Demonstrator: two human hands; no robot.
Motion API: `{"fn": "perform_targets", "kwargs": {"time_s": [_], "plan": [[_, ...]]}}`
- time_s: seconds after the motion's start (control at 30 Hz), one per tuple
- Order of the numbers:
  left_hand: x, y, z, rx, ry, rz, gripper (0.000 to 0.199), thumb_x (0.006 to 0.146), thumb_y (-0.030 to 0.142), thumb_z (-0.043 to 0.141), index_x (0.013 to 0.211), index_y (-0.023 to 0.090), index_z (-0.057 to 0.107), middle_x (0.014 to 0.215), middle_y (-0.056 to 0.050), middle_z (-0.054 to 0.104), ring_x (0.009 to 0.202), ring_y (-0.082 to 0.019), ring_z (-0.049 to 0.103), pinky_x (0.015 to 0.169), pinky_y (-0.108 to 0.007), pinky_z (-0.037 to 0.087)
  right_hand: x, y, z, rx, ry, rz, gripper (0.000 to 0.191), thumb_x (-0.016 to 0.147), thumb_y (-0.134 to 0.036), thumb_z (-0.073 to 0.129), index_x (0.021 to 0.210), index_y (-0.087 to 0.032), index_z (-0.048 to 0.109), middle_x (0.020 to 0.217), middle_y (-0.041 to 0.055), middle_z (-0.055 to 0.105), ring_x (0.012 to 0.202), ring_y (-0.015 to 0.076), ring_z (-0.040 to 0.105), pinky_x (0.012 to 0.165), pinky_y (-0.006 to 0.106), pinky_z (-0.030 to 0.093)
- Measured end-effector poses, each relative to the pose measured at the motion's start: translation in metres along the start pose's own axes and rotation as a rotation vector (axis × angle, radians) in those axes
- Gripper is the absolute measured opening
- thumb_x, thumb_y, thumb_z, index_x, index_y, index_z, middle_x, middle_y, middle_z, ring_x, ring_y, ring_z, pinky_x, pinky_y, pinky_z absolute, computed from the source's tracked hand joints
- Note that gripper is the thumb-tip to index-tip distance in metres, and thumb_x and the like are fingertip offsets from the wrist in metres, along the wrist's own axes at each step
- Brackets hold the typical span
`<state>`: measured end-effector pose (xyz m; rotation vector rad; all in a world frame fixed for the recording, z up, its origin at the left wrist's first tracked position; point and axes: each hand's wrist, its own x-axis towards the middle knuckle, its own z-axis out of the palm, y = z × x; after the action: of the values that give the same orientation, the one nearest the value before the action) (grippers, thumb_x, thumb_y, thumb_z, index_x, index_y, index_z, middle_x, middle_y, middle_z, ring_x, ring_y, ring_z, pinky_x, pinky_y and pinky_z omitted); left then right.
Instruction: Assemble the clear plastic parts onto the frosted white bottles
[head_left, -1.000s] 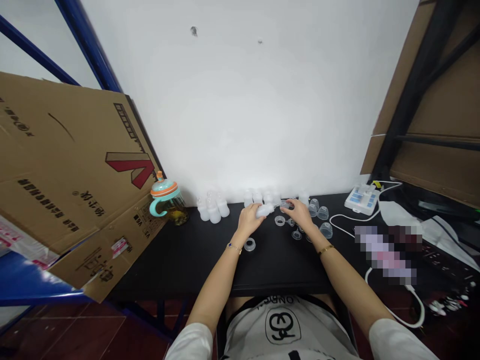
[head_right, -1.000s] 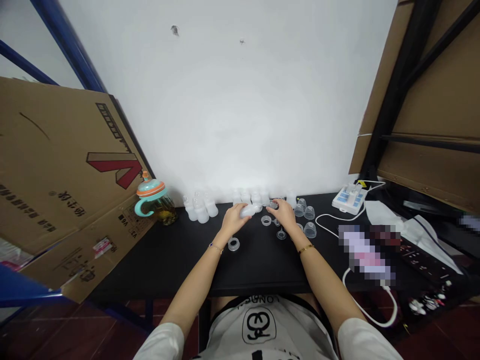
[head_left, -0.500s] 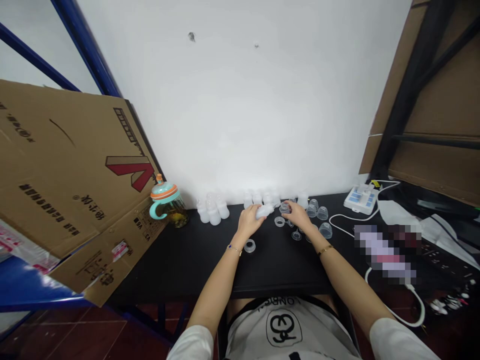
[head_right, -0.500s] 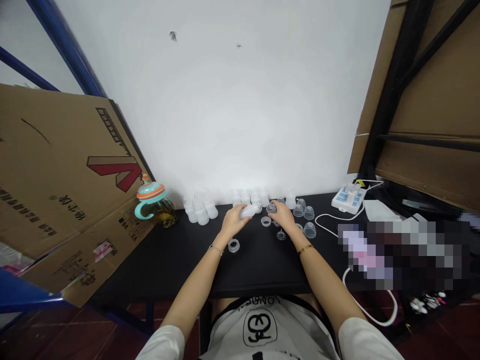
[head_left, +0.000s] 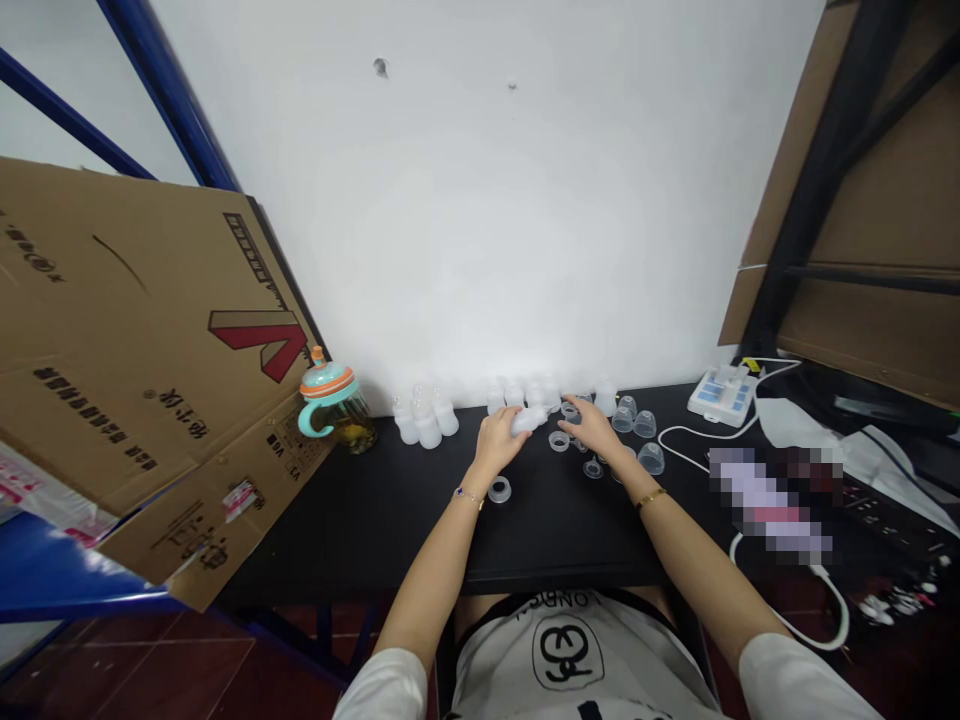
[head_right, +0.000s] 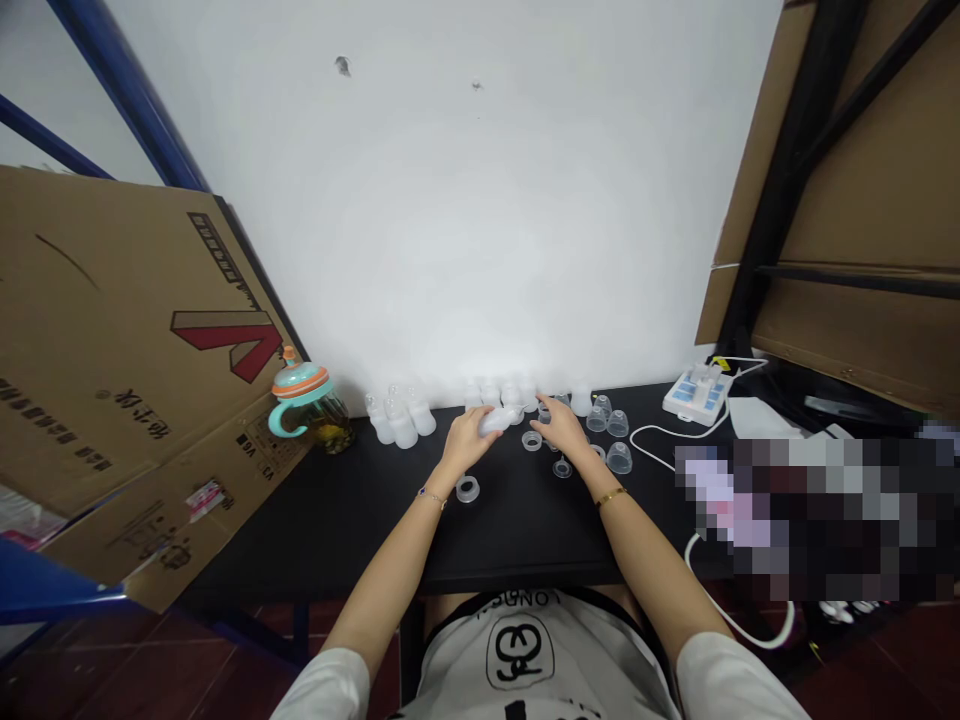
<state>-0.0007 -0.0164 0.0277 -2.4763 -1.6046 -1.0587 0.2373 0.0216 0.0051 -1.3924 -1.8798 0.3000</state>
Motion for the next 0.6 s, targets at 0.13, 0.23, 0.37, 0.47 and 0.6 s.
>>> {"fn": "perform_targets", "kwargs": {"time_s": [0.13, 0.23, 0.37, 0.47, 0.6], "plan": [[0.0, -0.003, 0.002, 0.001, 0.004, 0.017, 0.041, 0.087, 0.026, 0.073, 0.127, 0.022, 0.061, 0.128, -0.008, 0.068, 0.118, -0.027, 0.064, 0.105, -0.041, 0.047, -0.001, -0.01, -0.005, 0.091, 0.022, -0.072, 0.042, 0.091, -0.03, 0.063, 0.131, -0.021, 0.067, 0.135, 0.0105, 0.068, 0.126, 0.0286, 0.062, 0.11, 0.042, 0.045], [0.001, -0.004, 0.003, -0.02, 0.02, 0.061, 0.041, 0.089, 0.026, 0.071, 0.128, 0.021, 0.06, 0.127, -0.008, 0.068, 0.118, -0.026, 0.063, 0.104, -0.04, 0.048, -0.002, -0.015, -0.008, 0.209, 0.016, -0.042, 0.034, 0.093, -0.035, 0.059, 0.121, -0.022, 0.073, 0.121, 0.0091, 0.075, 0.114, 0.0279, 0.068, 0.101, 0.04, 0.051], [0.001, -0.004, 0.003, -0.044, 0.046, 0.146, 0.042, 0.091, 0.028, 0.068, 0.131, 0.022, 0.058, 0.128, -0.008, 0.066, 0.12, -0.026, 0.062, 0.104, -0.039, 0.048, -0.001, -0.017, -0.01, 0.387, 0.018, 0.001, 0.035, 0.091, -0.041, 0.062, 0.114, -0.019, 0.075, 0.111, 0.01, 0.077, 0.104, 0.0274, 0.07, 0.092, 0.038, 0.054], [0.001, -0.003, 0.003, -0.039, 0.072, 0.184, 0.042, 0.092, 0.03, 0.067, 0.132, 0.022, 0.056, 0.128, -0.009, 0.066, 0.12, -0.026, 0.062, 0.103, -0.041, 0.049, 0.001, -0.016, -0.009, 0.522, 0.004, 0.011, 0.04, 0.086, -0.048, 0.067, 0.109, -0.017, 0.076, 0.103, 0.0098, 0.078, 0.096, 0.0269, 0.071, 0.086, 0.037, 0.056], [0.001, -0.004, 0.003, -0.047, 0.107, 0.227, 0.04, 0.094, 0.031, 0.066, 0.131, 0.022, 0.056, 0.126, -0.009, 0.066, 0.117, -0.027, 0.063, 0.102, -0.043, 0.051, 0.002, -0.016, -0.009, 0.634, -0.019, 0.003, 0.043, 0.078, -0.053, 0.074, 0.101, -0.017, 0.078, 0.092, 0.0084, 0.078, 0.086, 0.0252, 0.071, 0.079, 0.036, 0.056]]}}
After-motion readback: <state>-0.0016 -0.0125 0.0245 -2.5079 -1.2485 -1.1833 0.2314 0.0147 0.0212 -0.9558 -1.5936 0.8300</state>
